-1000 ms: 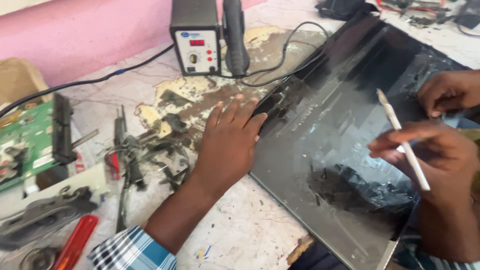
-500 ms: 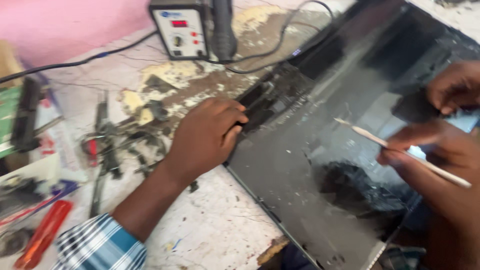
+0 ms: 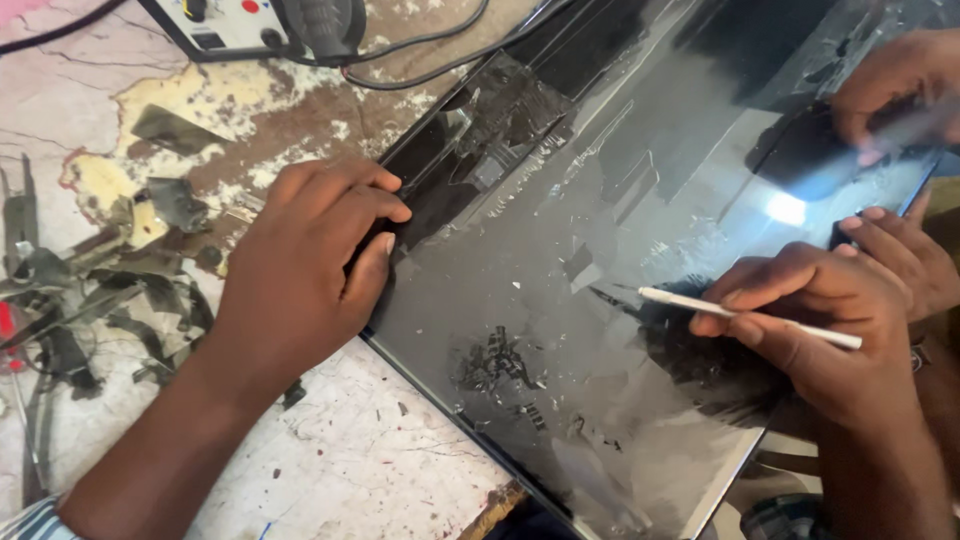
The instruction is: The person uses a small blade to scrape adhesive tape residue off the back of a television panel, working along the panel edge and across its surface while holding the panel steady with the other hand. They reposition the panel and continue scraping residue from different areas.
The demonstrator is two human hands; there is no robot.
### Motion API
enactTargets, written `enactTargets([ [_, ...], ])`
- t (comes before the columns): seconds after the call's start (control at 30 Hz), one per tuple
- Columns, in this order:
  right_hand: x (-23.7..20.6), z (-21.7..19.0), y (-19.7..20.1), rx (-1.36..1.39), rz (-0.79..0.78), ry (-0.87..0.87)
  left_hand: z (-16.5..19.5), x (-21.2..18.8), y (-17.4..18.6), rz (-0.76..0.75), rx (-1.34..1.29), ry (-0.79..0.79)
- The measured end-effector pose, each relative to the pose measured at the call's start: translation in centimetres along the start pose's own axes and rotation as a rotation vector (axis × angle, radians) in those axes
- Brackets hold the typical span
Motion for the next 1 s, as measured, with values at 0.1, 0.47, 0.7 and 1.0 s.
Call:
enactTargets([
  [0.1,0.3,0.2,-0.2,0.043,-0.072,0.016,-0.2,0.0,-0.2,-0.007,0.003,0.009],
  [0.47,0.7,-0.5,-0.9,-0.087,-0.147,-0.098,-0.9,-0.2,-1.2,-0.070,-0.015,0.039],
  [0.7,1.0,-0.9,-0.6,-0.257,-0.215,-0.086,-1.0,-0.1,-1.3,-0.078,-0.009,0.036],
  [1.0,1.6,-1.4,-2.0,-0.285,-0.240,-0.091,-1.2,-0.1,-1.6,-0.092,-0.002,0.030],
])
Point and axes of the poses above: each hand's wrist, its own x-axis towards the middle knuckle, its own y-axis out of the back of the hand, z = x × y, the point moved 2 cm from there along x, towards the middle knuckle, and after that the axes turned 11 degrees about x, right-handed, at the moved point
